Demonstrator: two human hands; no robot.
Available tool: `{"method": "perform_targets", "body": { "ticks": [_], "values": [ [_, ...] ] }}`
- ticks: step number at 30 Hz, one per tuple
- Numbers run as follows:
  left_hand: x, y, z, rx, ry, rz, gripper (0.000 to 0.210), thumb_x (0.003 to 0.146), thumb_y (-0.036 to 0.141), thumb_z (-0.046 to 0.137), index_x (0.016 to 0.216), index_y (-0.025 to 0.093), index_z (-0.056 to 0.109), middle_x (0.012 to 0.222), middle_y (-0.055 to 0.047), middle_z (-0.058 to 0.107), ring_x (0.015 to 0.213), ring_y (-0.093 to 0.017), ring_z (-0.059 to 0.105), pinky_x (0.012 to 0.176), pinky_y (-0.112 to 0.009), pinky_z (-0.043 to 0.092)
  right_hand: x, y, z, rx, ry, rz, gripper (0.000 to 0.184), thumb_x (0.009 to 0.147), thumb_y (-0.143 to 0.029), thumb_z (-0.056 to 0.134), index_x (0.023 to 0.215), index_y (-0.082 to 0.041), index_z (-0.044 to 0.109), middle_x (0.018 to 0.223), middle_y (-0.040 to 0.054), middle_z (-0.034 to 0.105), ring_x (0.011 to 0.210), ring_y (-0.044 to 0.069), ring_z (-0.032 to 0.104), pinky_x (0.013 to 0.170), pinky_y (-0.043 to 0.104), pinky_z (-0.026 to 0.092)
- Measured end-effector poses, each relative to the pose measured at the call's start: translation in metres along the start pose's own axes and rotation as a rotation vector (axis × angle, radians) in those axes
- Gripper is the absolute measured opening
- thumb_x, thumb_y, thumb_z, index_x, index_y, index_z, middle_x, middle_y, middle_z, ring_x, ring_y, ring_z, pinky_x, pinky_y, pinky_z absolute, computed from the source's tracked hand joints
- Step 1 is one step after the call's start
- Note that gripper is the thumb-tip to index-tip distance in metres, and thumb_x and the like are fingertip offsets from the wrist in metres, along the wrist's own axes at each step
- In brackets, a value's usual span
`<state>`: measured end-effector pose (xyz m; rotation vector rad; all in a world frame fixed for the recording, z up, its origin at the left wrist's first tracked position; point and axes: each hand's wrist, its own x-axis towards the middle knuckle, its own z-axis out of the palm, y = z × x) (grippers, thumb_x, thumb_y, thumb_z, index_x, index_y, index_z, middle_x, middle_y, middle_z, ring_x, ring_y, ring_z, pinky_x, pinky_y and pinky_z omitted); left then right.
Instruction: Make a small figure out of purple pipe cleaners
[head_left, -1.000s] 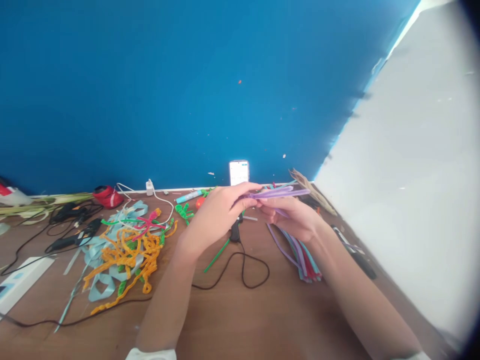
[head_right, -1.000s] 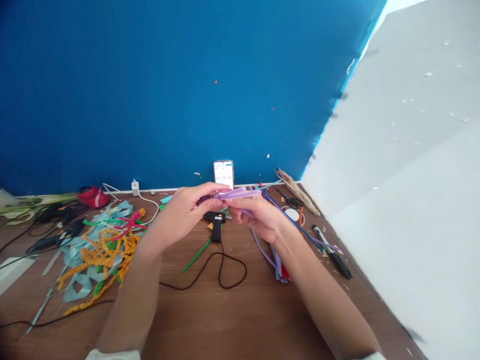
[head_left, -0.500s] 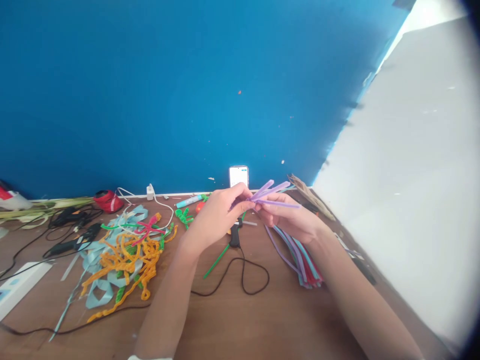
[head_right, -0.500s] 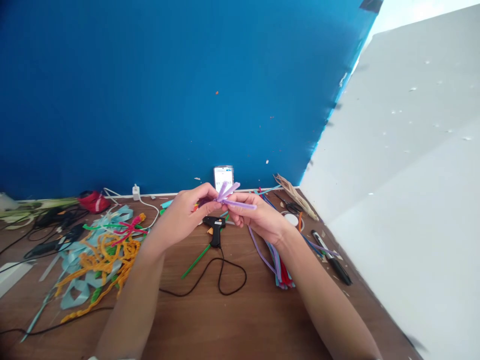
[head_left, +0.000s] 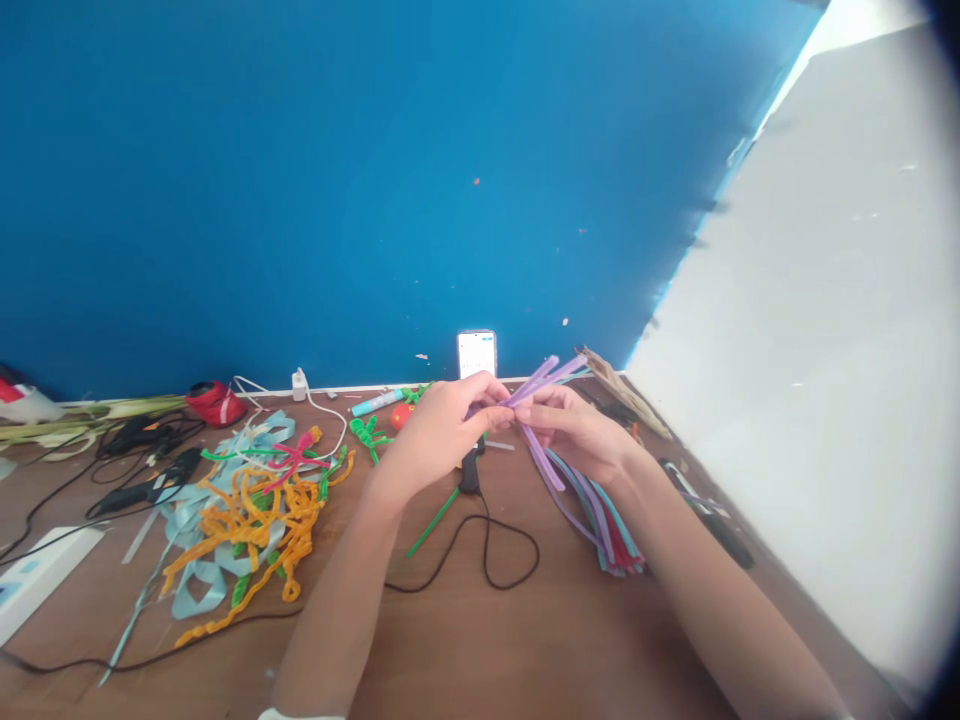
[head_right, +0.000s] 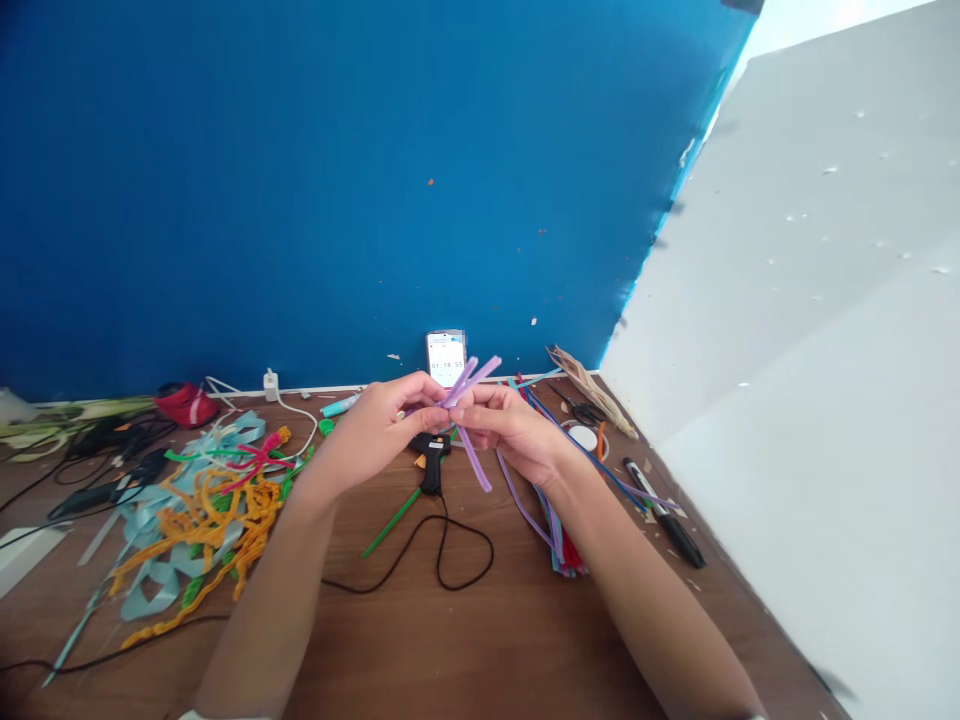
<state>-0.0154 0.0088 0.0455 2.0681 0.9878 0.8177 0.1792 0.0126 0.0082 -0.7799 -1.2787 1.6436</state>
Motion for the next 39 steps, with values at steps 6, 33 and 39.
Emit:
{"method": "perform_targets", "body": {
  "ticks": [6, 33, 39],
  "values": [
    [0.003, -0.009, 0.006, -0.170, -0.043, -0.112, 0.020, 0.096, 0.037, 0.054, 0.106, 0.020, 0.057, 0.080, -0.003, 0.073, 0.073, -0.016, 0.070, 0.066, -0.026, 0.052, -0.003, -0.004, 0.001, -0.157, 0.001, -0.124, 0.034, 0.074, -0.039, 0.083, 0.063, -0.018, 0.059, 0.068, -0.0009, 0.061, 0.057, 0.009, 0.047, 0.055, 0.025, 0.036],
    [0.006, -0.014, 0.001, 0.026, -0.008, -0.079, 0.027, 0.098, 0.041, 0.047, 0.095, 0.020, 0.063, 0.088, -0.003, 0.071, 0.080, -0.016, 0.064, 0.072, -0.028, 0.046, -0.002, -0.005, 0.011, -0.363, 0.053, -0.184, 0.030, 0.086, -0.047, 0.070, 0.080, -0.018, 0.067, 0.072, 0.0004, 0.064, 0.061, 0.011, 0.054, 0.057, 0.025, 0.040],
    [0.006, -0.008, 0.007, 0.168, 0.023, -0.147, 0.033, 0.098, 0.042, 0.043, 0.082, 0.019, 0.061, 0.071, 0.000, 0.069, 0.066, -0.015, 0.061, 0.062, -0.027, 0.039, -0.003, -0.003, 0.008, -0.656, 0.063, -0.224, 0.027, 0.094, -0.036, 0.058, 0.076, -0.018, 0.064, 0.063, 0.0005, 0.064, 0.058, 0.013, 0.056, 0.060, 0.027, 0.041]
  ]
}}
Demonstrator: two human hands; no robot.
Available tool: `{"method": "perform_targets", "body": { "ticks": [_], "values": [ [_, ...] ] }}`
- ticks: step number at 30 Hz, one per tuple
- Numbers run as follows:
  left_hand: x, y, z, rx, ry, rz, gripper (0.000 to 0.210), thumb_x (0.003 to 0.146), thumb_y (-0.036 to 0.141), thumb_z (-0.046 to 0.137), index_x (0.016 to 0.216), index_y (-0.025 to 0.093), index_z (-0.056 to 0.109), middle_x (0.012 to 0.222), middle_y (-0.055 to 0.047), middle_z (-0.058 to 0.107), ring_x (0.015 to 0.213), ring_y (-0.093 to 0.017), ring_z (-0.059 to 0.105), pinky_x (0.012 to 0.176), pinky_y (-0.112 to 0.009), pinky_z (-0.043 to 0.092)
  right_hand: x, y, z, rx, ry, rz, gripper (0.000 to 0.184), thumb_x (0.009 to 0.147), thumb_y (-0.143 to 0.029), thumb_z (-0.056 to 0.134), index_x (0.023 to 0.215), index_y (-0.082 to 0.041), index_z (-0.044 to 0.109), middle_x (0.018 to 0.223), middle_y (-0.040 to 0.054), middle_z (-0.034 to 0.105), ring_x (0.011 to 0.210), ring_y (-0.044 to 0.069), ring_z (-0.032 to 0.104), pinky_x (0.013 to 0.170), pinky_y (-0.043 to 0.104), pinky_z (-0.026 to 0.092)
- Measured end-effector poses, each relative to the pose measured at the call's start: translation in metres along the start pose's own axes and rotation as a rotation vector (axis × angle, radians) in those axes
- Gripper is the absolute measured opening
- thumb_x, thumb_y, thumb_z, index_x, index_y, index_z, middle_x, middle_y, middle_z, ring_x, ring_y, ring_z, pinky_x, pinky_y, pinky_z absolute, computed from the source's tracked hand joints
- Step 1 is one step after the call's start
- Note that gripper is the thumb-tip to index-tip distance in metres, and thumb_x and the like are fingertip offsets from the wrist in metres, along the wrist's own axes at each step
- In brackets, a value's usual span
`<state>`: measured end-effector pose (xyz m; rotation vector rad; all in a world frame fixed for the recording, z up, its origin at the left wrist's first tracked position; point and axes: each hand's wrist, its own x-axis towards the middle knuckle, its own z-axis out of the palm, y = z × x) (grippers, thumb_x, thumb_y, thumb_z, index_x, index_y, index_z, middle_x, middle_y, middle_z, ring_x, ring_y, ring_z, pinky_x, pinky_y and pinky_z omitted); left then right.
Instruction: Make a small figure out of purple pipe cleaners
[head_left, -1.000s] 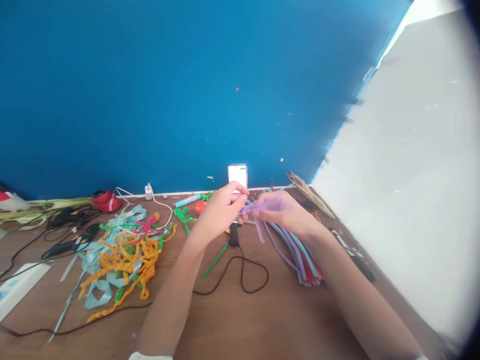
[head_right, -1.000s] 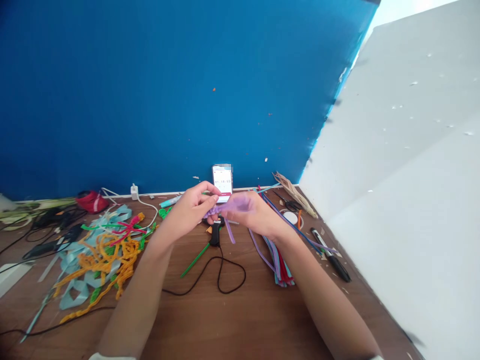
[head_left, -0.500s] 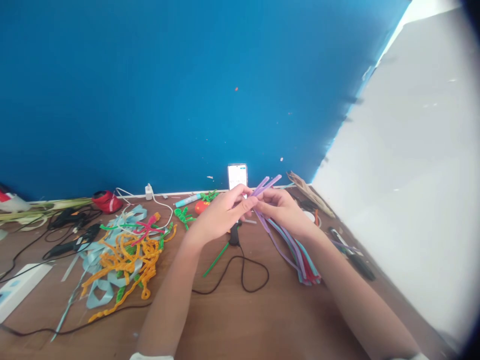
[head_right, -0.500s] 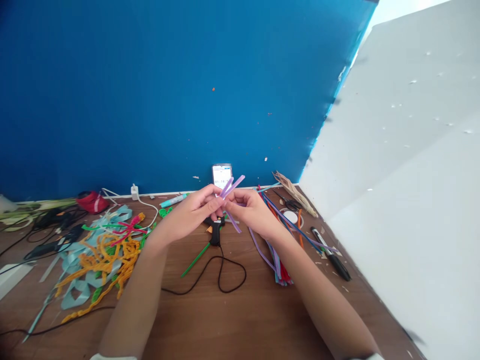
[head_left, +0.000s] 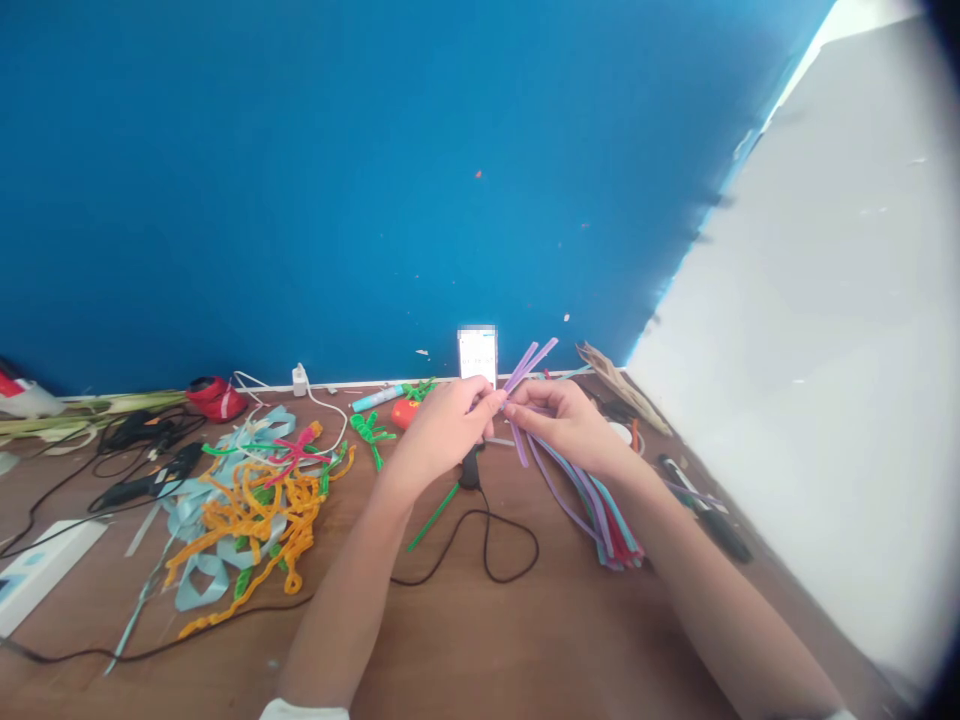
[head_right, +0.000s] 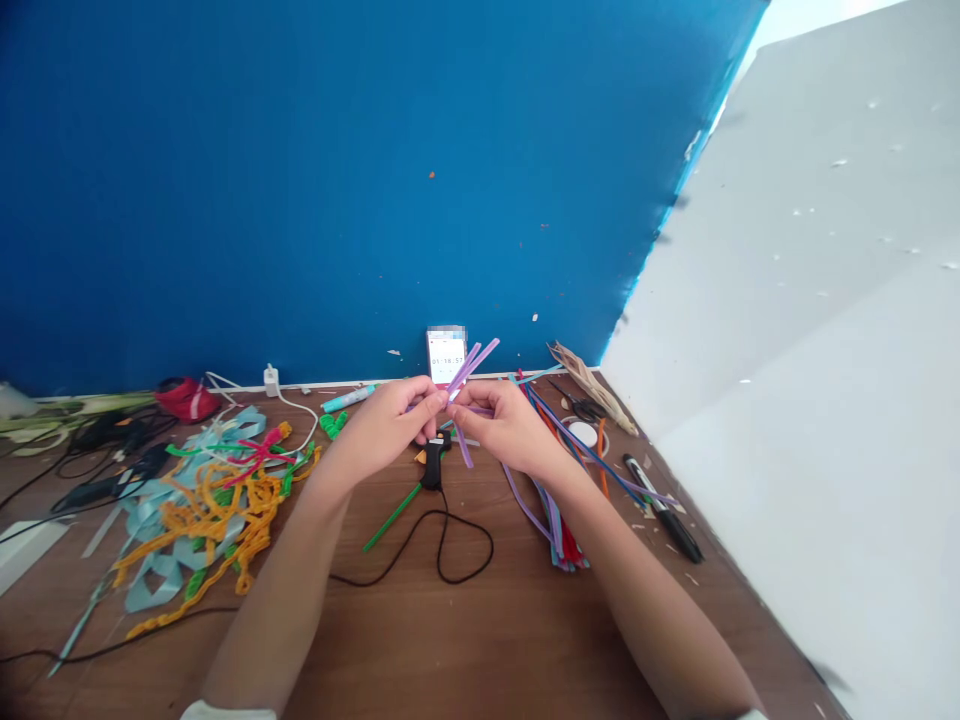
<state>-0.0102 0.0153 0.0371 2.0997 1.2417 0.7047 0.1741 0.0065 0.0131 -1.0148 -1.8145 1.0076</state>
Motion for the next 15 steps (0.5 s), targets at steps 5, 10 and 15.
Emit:
{"method": "perform_targets", "body": {
  "ticks": [5, 10, 15],
  "values": [
    [0.004, -0.001, 0.006, 0.170, 0.035, -0.058, 0.040, 0.099, 0.040, 0.039, 0.070, 0.020, 0.059, 0.058, 0.000, 0.065, 0.060, -0.016, 0.059, 0.058, -0.028, 0.032, 0.000, 0.015, 0.006, -0.738, 0.175, -0.219, 0.022, 0.094, -0.024, 0.051, 0.087, -0.018, 0.071, 0.075, 0.0058, 0.070, 0.068, 0.017, 0.059, 0.063, 0.030, 0.035],
    [0.005, -0.011, 0.003, 0.030, -0.025, -0.055, 0.037, 0.099, 0.045, 0.041, 0.091, 0.019, 0.066, 0.071, -0.004, 0.071, 0.065, -0.018, 0.064, 0.061, -0.028, 0.042, 0.003, 0.017, 0.011, -0.758, 0.210, -0.322, 0.022, 0.095, -0.023, 0.050, 0.083, -0.018, 0.068, 0.077, 0.0060, 0.067, 0.074, 0.018, 0.058, 0.068, 0.030, 0.035],
    [-0.001, -0.010, -0.009, -0.152, 0.012, 0.026, 0.052, 0.094, 0.056, 0.052, 0.135, 0.023, 0.050, 0.114, -0.009, 0.072, 0.099, -0.023, 0.069, 0.082, -0.034, 0.052, 0.003, 0.007, 0.001, -0.159, 0.208, -0.146, 0.023, 0.093, -0.030, 0.058, 0.074, -0.019, 0.064, 0.072, 0.0012, 0.061, 0.070, 0.015, 0.052, 0.068, 0.029, 0.037]
  ]
}}
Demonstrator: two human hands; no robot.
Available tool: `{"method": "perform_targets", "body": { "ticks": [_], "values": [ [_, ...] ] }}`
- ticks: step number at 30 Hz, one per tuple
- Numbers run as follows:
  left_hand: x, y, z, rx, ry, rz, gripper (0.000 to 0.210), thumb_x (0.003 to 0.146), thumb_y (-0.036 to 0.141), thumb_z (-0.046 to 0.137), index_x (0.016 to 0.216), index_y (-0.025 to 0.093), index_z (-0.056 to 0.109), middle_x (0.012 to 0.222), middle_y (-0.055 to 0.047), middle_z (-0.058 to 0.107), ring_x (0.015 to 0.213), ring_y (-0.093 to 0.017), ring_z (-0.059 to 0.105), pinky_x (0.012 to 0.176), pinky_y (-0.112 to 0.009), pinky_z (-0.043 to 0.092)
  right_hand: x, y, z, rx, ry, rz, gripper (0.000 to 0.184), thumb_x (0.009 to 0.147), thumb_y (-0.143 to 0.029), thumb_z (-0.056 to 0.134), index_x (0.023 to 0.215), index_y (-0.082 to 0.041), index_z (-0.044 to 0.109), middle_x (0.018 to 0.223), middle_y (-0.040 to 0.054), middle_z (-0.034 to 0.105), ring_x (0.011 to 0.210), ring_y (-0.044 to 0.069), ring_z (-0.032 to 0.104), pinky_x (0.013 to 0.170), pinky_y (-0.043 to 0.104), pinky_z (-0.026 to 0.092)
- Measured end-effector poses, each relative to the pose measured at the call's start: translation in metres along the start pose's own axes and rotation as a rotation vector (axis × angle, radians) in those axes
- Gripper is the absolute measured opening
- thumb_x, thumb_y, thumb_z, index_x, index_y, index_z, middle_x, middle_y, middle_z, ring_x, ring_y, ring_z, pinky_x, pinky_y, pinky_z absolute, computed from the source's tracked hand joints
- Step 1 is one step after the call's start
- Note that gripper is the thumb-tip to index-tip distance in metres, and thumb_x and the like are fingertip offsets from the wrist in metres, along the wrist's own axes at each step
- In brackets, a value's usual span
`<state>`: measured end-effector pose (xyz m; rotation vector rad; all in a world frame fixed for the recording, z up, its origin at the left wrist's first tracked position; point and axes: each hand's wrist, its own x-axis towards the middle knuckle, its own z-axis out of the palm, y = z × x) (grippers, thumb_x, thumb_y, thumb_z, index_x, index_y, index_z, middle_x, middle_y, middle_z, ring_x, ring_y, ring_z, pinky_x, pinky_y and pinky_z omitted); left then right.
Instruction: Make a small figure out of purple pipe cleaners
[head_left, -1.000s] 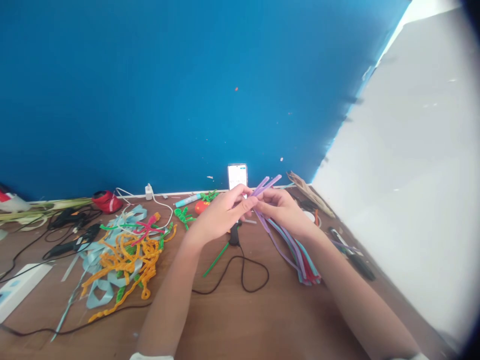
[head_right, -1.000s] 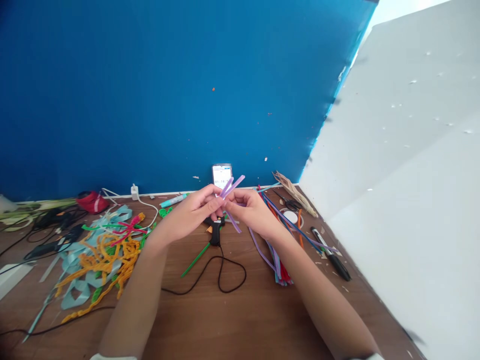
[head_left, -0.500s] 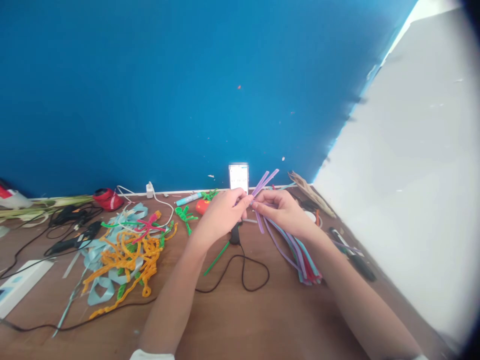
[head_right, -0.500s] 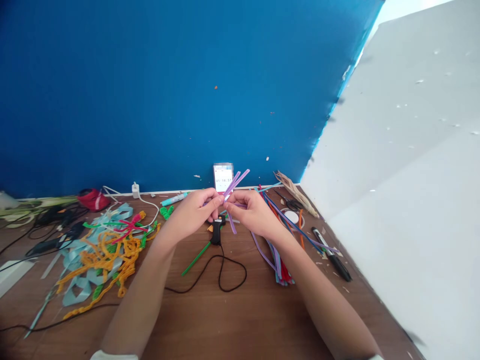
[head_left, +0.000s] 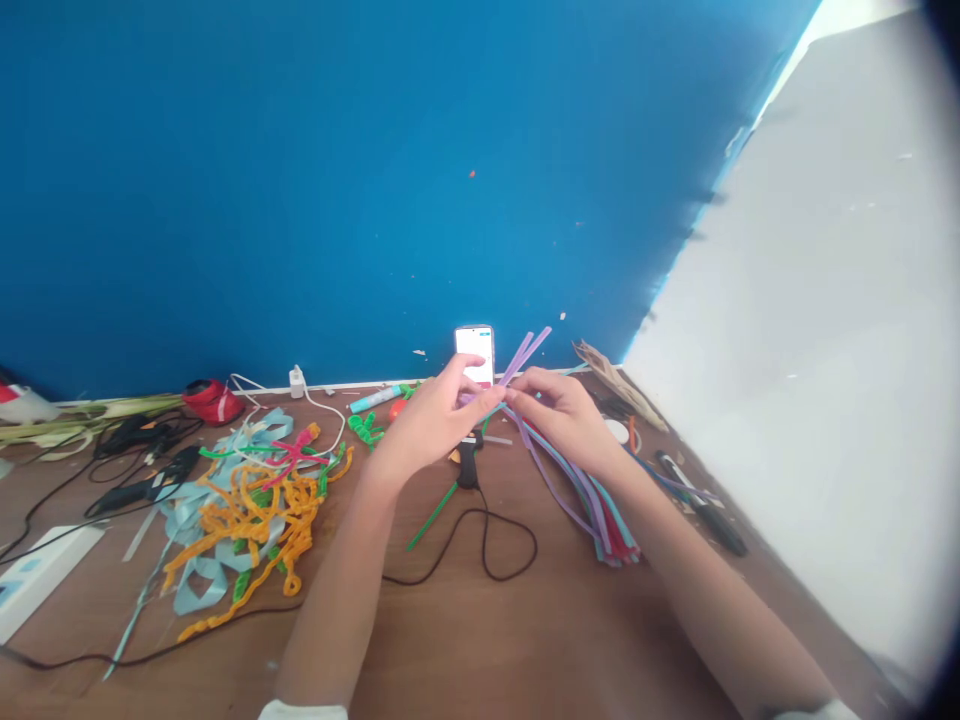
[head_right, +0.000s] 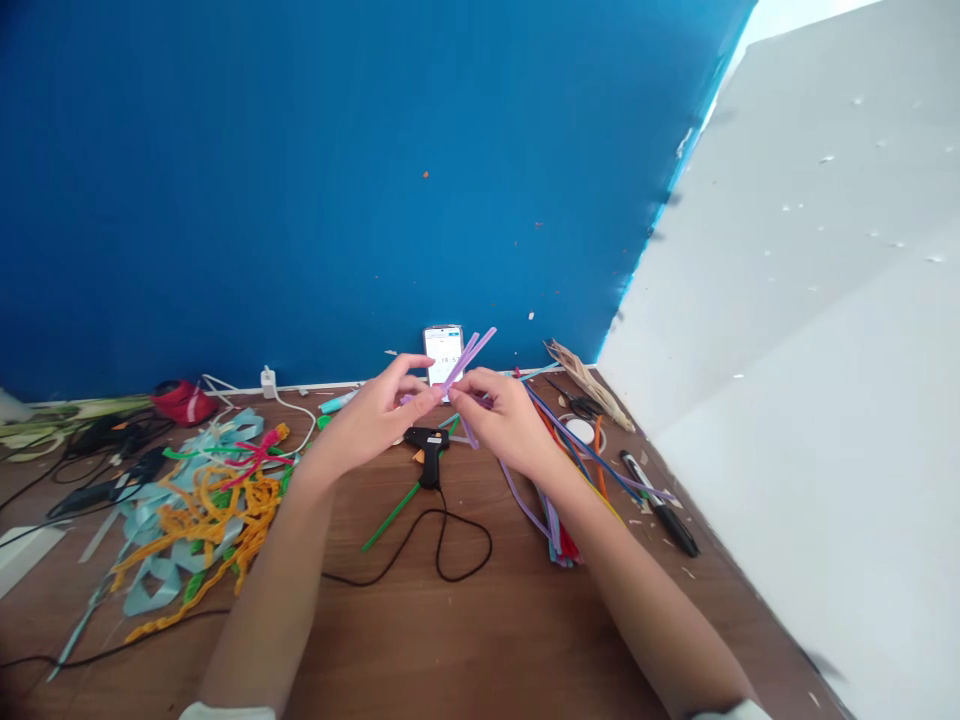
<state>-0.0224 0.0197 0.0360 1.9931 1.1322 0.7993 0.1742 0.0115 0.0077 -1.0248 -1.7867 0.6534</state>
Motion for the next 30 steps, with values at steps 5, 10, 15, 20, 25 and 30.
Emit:
{"method": "perform_targets", "body": {
  "ticks": [5, 10, 15, 20, 25, 30],
  "values": [
    [-0.003, 0.011, -0.005, 0.009, -0.045, 0.411, 0.054, 0.086, 0.049, 0.069, 0.134, 0.027, 0.055, 0.152, -0.009, 0.048, 0.142, -0.027, 0.042, 0.118, -0.042, 0.033, -0.002, -0.010, -0.012, 0.661, -0.062, 0.310, 0.024, 0.085, -0.038, 0.069, 0.073, -0.020, 0.061, 0.063, -0.0033, 0.052, 0.057, 0.012, 0.044, 0.056, 0.026, 0.034],
    [0.002, 0.012, 0.003, 0.017, 0.002, 0.511, 0.026, 0.095, 0.037, 0.059, 0.116, 0.023, 0.066, 0.136, -0.008, 0.062, 0.128, -0.023, 0.055, 0.111, -0.039, 0.040, -0.004, -0.018, -0.011, 0.895, -0.224, 0.430, 0.022, 0.078, -0.035, 0.077, 0.071, -0.017, 0.065, 0.067, -0.0012, 0.056, 0.055, 0.009, 0.046, 0.054, 0.025, 0.036],
    [0.005, 0.010, 0.008, 0.047, 0.141, 0.424, 0.017, 0.096, 0.034, 0.059, 0.094, 0.018, 0.066, 0.099, -0.005, 0.071, 0.095, -0.018, 0.064, 0.086, -0.029, 0.048, -0.006, -0.015, -0.008, 0.792, -0.208, 0.383, 0.025, 0.080, -0.039, 0.077, 0.072, -0.018, 0.066, 0.065, -0.0022, 0.054, 0.055, 0.009, 0.042, 0.053, 0.024, 0.034],
    [0.002, 0.013, 0.018, -0.125, 0.181, 0.193, 0.024, 0.091, 0.035, 0.062, 0.111, 0.021, 0.059, 0.078, 0.001, 0.067, 0.075, -0.014, 0.063, 0.062, -0.022, 0.045, -0.007, -0.017, -0.009, 0.292, -0.097, 0.057, 0.028, 0.091, -0.037, 0.064, 0.069, -0.019, 0.063, 0.065, -0.0005, 0.056, 0.061, 0.013, 0.048, 0.060, 0.029, 0.037],
    [0.008, 0.005, 0.029, -0.408, 0.190, 0.038, 0.025, 0.085, 0.032, 0.066, 0.104, 0.021, 0.054, 0.057, 0.007, 0.053, 0.052, -0.010, 0.054, 0.051, -0.020, 0.041, -0.012, -0.014, 0.001, -0.617, 0.073, -0.347, 0.022, 0.092, -0.015, 0.052, 0.076, -0.018, 0.066, 0.074, 0.0056, 0.062, 0.073, 0.019, 0.052, 0.065, 0.033, 0.035],
    [0.012, -0.001, 0.023, -0.532, 0.095, -0.044, 0.024, 0.082, 0.035, 0.070, 0.097, 0.017, 0.062, 0.063, 0.002, 0.061, 0.057, -0.011, 0.059, 0.056, -0.023, 0.047, -0.012, -0.009, 0.007, -0.689, 0.108, -0.421, 0.023, 0.094, -0.015, 0.050, 0.077, -0.020, 0.065, 0.077, 0.0068, 0.064, 0.075, 0.019, 0.053, 0.067, 0.033, 0.037]
  ]
}}
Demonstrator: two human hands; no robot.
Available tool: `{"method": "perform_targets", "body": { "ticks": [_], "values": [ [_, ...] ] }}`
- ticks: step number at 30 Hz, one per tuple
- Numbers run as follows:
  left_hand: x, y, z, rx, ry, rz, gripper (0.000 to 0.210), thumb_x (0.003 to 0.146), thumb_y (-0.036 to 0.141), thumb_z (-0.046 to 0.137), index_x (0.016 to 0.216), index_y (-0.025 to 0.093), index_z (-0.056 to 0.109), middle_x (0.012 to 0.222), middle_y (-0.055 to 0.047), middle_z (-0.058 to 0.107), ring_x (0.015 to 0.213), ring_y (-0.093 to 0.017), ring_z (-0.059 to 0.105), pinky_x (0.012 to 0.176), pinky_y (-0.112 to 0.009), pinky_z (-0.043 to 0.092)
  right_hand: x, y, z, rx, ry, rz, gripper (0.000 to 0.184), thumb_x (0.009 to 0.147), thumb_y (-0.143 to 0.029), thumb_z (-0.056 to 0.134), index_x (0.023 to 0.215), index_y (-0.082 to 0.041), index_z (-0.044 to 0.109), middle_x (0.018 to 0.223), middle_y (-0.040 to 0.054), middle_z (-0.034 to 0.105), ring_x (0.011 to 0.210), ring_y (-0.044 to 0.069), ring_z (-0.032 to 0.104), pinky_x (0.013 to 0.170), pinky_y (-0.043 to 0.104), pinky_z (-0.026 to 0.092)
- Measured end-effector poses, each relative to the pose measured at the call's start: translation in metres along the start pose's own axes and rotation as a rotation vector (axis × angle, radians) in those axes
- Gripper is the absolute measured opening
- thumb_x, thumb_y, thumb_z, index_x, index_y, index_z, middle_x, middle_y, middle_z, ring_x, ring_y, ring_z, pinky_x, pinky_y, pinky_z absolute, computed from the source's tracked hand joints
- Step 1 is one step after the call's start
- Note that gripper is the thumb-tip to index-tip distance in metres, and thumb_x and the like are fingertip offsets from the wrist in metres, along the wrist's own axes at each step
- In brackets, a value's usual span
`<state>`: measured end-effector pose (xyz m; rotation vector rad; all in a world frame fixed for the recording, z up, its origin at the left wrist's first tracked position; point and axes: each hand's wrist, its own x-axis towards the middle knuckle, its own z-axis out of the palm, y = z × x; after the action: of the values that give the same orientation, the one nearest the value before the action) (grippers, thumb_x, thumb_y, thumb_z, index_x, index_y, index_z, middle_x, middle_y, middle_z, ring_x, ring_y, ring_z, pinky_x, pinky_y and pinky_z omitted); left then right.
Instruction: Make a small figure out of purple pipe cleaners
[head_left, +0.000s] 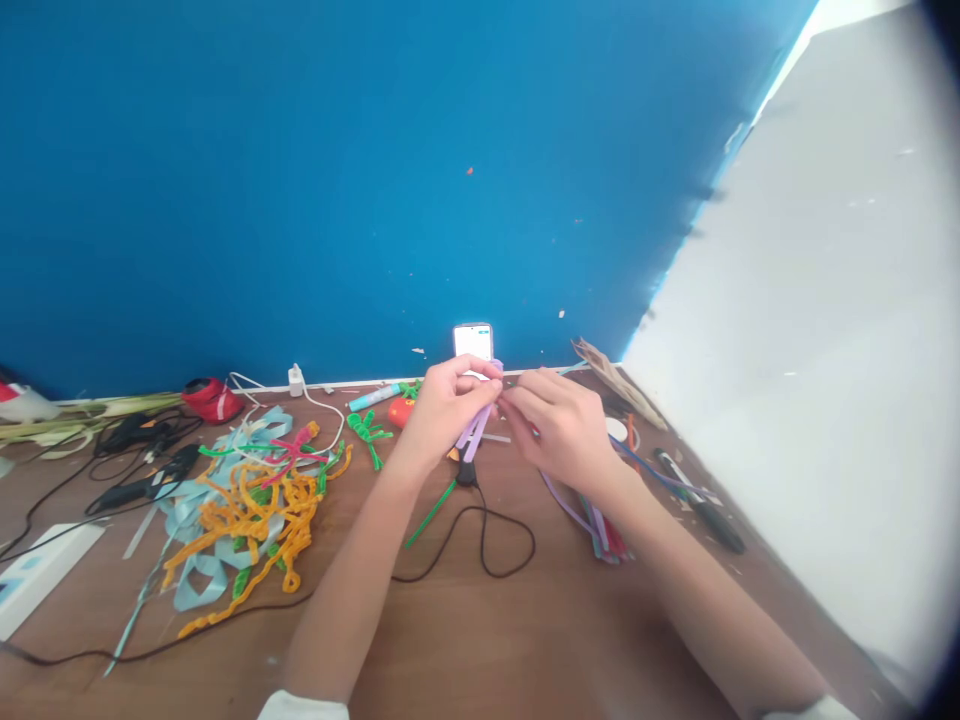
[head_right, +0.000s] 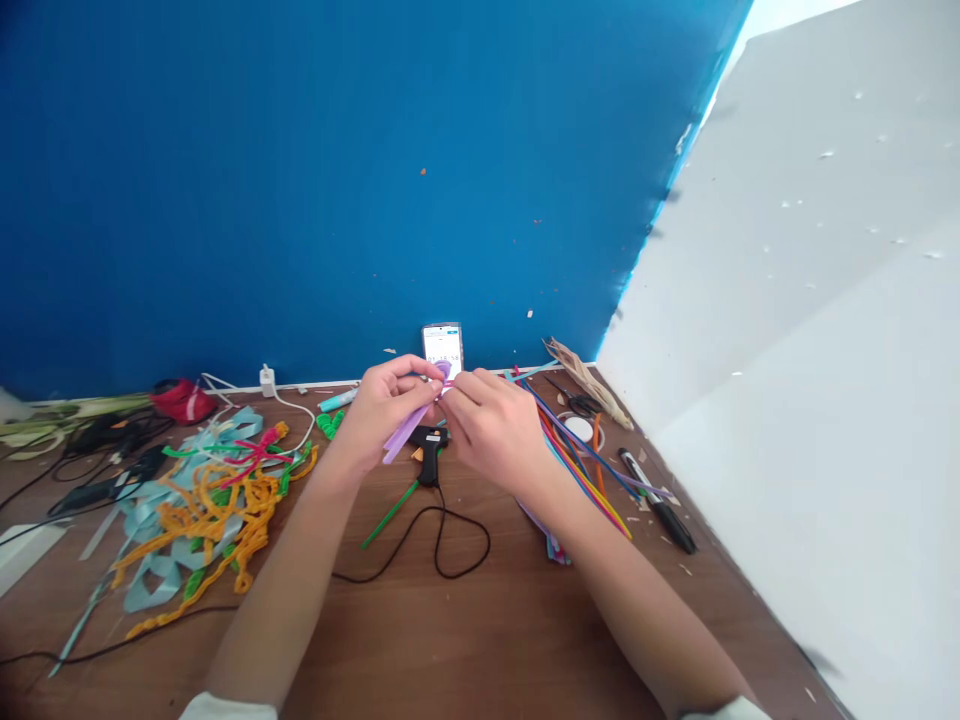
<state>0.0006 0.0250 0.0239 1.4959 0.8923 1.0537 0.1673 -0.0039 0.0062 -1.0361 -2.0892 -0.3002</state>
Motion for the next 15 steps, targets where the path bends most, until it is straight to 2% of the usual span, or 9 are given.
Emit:
{"method": "perform_targets", "body": {
  "ticks": [4, 8, 11, 15],
  "values": [
    [-0.005, 0.012, -0.008, 0.085, -0.054, 0.115, 0.023, 0.091, 0.035, 0.061, 0.101, 0.016, 0.069, 0.090, -0.006, 0.070, 0.077, -0.014, 0.065, 0.068, -0.025, 0.051, 0.005, 0.000, -0.010, 0.514, 0.027, 0.268, 0.021, 0.095, -0.028, 0.057, 0.078, -0.020, 0.066, 0.071, 0.0022, 0.059, 0.066, 0.015, 0.051, 0.063, 0.031, 0.038],
    [-0.010, 0.020, -0.011, 0.320, -0.134, 0.316, 0.024, 0.089, 0.028, 0.066, 0.112, 0.022, 0.070, 0.111, -0.005, 0.068, 0.100, -0.017, 0.063, 0.084, -0.026, 0.050, 0.007, 0.002, -0.019, 1.066, -0.106, 0.509, 0.026, 0.092, -0.039, 0.064, 0.073, -0.020, 0.064, 0.069, -0.0006, 0.057, 0.062, 0.013, 0.049, 0.060, 0.029, 0.037],
    [-0.010, 0.019, -0.008, 0.422, -0.096, 0.397, 0.021, 0.094, 0.031, 0.061, 0.110, 0.024, 0.071, 0.116, -0.005, 0.066, 0.110, -0.018, 0.060, 0.092, -0.028, 0.048, 0.006, 0.004, -0.020, 1.235, -0.124, 0.591, 0.027, 0.088, -0.040, 0.069, 0.071, -0.019, 0.063, 0.064, -0.0025, 0.054, 0.059, 0.012, 0.045, 0.057, 0.027, 0.035],
    [-0.008, 0.017, -0.004, 0.444, -0.085, 0.340, 0.026, 0.097, 0.038, 0.055, 0.112, 0.024, 0.069, 0.116, -0.006, 0.068, 0.102, -0.018, 0.062, 0.087, -0.029, 0.048, 0.005, 0.009, -0.018, 1.312, -0.140, 0.651, 0.027, 0.085, -0.039, 0.072, 0.069, -0.019, 0.062, 0.061, -0.0032, 0.051, 0.058, 0.011, 0.042, 0.056, 0.026, 0.033]
  ]
}}
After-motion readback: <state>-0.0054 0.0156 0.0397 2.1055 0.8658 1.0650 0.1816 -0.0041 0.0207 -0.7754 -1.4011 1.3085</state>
